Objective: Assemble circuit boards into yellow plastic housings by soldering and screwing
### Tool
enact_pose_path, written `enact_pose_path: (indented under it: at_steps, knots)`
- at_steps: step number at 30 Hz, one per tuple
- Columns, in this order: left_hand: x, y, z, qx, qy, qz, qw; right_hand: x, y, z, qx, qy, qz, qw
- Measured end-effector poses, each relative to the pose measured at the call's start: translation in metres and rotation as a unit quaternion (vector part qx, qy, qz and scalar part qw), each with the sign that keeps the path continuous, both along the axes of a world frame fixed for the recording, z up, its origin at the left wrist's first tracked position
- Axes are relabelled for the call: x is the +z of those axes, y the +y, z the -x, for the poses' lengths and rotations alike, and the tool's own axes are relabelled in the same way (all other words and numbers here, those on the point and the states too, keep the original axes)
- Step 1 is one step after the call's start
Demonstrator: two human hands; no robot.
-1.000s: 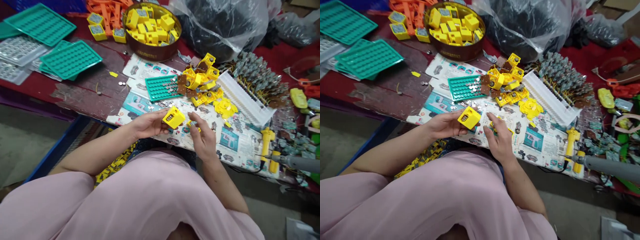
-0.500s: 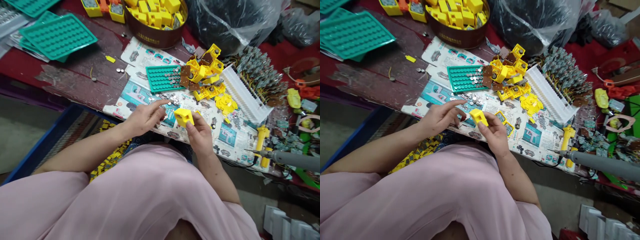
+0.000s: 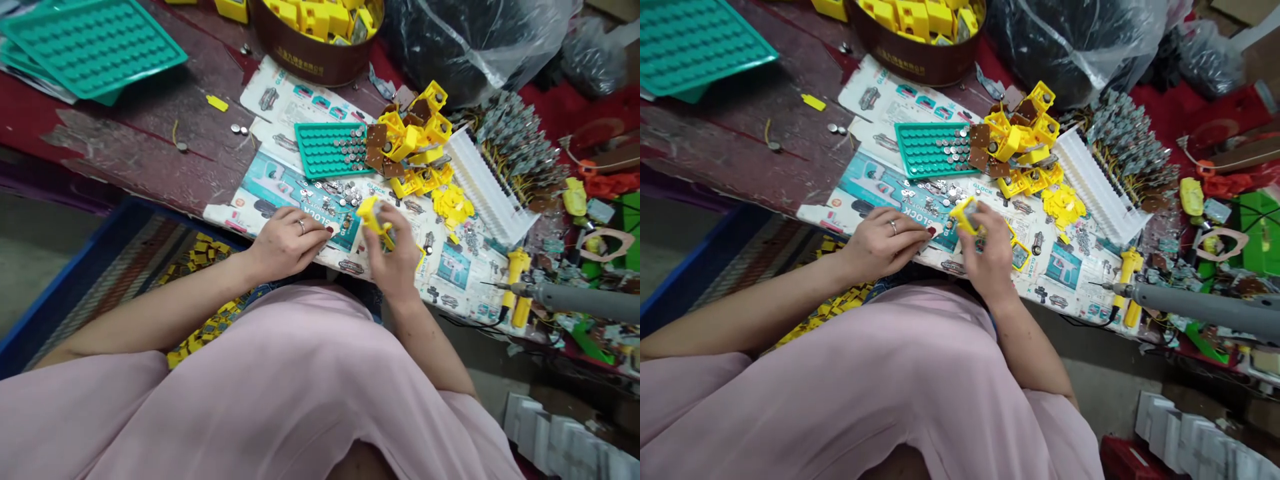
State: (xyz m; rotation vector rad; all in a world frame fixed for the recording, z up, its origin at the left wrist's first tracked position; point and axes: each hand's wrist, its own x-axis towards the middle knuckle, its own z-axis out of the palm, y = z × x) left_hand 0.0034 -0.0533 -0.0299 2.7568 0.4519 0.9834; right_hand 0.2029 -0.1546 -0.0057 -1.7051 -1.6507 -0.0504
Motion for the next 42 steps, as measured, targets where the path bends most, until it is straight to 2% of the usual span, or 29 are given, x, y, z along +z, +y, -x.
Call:
enact_pose_path:
  at_steps: [2,5,8,11,14,19,22,26,28,31,32,34,37,39,41,42]
  knots:
    - [0.000,0.002,-0.003,-0.005,0.024,0.022,0.999,0.009,0.002,-0.007,-0.016,0.109,0.001,0.994]
    - [0.001,0.003,-0.009,-0.018,0.047,0.056,0.997,0.017,0.005,-0.016,-0.029,0.246,0.055,0.967]
    - [0.003,0.003,-0.014,-0.041,0.071,0.081,0.993,0.019,0.008,-0.024,-0.053,0.375,0.121,0.918]
    - [0.004,0.003,-0.020,-0.075,0.100,0.101,0.987,0.020,0.008,-0.030,-0.066,0.481,0.152,0.861]
    - [0.004,0.007,-0.025,-0.098,0.139,0.103,0.980,0.020,0.005,-0.033,-0.077,0.522,0.147,0.837]
    - [0.003,0.017,-0.028,-0.107,0.164,0.105,0.975,0.021,-0.001,-0.033,-0.069,0.514,0.141,0.843]
    - [0.002,0.024,-0.030,-0.091,0.165,0.107,0.976,0.021,-0.002,-0.032,-0.075,0.487,0.116,0.863]
    - [0.002,0.031,-0.032,-0.074,0.177,0.102,0.976,0.021,-0.003,-0.031,-0.071,0.432,0.119,0.891]
    - [0.004,0.031,-0.032,-0.057,0.180,0.107,0.976,0.021,-0.005,-0.028,-0.071,0.378,0.099,0.918]
    - [0.010,0.029,-0.029,-0.053,0.158,0.120,0.979,0.019,-0.012,-0.022,-0.029,0.172,0.057,0.983]
    - [0.012,0.030,-0.028,-0.061,0.147,0.118,0.980,0.017,-0.014,-0.021,-0.003,0.087,0.050,0.995]
    - [0.017,0.040,-0.022,-0.066,0.138,0.091,0.984,0.010,-0.016,-0.019,0.044,-0.056,0.027,0.997]
    - [0.028,0.078,-0.007,0.001,0.165,0.037,0.986,0.001,-0.017,-0.021,0.069,-0.183,0.022,0.980]
    - [0.038,0.116,0.007,0.096,0.200,0.030,0.975,-0.002,-0.017,-0.022,0.070,-0.216,0.033,0.973]
    - [0.050,0.160,0.020,0.216,0.234,0.046,0.947,-0.003,-0.020,-0.023,0.059,-0.221,0.033,0.973]
    - [0.056,0.181,0.026,0.249,0.235,0.051,0.938,-0.004,-0.021,-0.023,0.052,-0.219,0.027,0.974]
